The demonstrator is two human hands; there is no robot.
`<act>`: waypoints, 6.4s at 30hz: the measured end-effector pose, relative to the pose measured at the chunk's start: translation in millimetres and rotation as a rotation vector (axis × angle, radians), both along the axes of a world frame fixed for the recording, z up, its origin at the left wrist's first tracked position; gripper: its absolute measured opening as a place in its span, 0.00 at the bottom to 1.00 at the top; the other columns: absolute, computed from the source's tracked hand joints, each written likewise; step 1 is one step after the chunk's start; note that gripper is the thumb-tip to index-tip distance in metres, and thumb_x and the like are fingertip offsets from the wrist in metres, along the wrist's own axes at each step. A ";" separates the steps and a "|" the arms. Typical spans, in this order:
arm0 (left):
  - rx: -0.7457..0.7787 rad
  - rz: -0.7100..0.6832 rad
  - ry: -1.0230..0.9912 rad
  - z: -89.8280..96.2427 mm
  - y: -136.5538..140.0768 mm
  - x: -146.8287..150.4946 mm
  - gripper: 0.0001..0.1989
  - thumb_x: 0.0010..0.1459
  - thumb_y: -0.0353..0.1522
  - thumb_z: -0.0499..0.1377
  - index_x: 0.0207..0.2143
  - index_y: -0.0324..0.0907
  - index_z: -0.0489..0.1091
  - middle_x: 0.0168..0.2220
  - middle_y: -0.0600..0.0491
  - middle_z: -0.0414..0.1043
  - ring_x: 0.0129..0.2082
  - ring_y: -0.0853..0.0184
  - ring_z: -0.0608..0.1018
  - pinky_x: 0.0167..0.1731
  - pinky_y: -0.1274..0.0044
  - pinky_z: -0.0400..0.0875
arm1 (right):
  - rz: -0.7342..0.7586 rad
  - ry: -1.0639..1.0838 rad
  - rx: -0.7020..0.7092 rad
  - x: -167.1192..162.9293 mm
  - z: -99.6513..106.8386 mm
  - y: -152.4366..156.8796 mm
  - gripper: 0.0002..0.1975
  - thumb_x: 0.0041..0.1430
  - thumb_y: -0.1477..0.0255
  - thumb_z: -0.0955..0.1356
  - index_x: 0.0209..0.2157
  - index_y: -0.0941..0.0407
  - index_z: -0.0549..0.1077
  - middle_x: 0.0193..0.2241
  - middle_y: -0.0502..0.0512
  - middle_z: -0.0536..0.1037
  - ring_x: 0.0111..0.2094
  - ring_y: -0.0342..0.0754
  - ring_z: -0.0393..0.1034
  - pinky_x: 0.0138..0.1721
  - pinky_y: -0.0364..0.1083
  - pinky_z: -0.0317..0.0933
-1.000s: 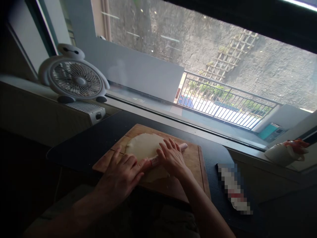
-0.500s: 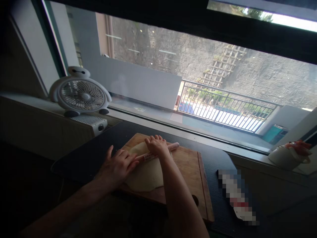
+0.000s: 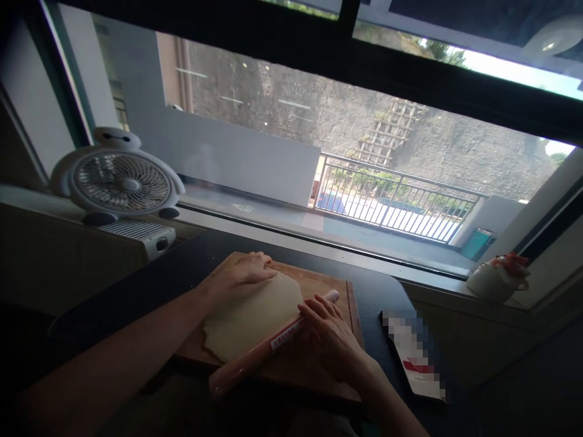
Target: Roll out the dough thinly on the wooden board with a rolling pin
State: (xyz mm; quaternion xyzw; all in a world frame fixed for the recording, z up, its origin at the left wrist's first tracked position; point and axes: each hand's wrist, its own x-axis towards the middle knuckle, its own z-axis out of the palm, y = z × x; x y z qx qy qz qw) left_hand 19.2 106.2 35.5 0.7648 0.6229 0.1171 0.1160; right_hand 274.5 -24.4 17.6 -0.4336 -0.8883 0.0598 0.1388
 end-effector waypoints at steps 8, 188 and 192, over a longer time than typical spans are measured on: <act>-0.301 -0.040 -0.041 10.0 26.7 2.3 0.25 0.37 0.47 0.63 0.36 0.42 0.72 0.40 0.47 0.74 0.37 0.57 0.76 0.31 0.73 0.68 | -0.069 0.124 0.016 15.0 -5.0 19.3 0.13 0.61 0.70 0.63 0.47 0.46 0.71 0.43 0.53 0.72 0.41 0.49 0.69 0.41 0.46 0.64; 0.093 -0.055 0.193 -17.5 -182.8 -53.8 0.26 0.59 0.46 0.52 0.58 0.52 0.59 0.34 0.49 0.77 0.33 0.60 0.78 0.33 0.74 0.66 | -0.235 0.042 0.098 -17.5 -36.1 -3.9 0.27 0.68 0.63 0.51 0.64 0.59 0.49 0.65 0.55 0.49 0.66 0.47 0.37 0.64 0.53 0.39; 0.078 -0.060 0.223 -12.4 -175.2 -50.9 0.25 0.58 0.48 0.50 0.55 0.52 0.63 0.33 0.49 0.77 0.34 0.58 0.78 0.32 0.72 0.66 | -0.250 -0.031 0.018 -17.4 -23.7 -7.9 0.27 0.68 0.62 0.50 0.64 0.58 0.51 0.64 0.57 0.51 0.65 0.48 0.40 0.64 0.54 0.39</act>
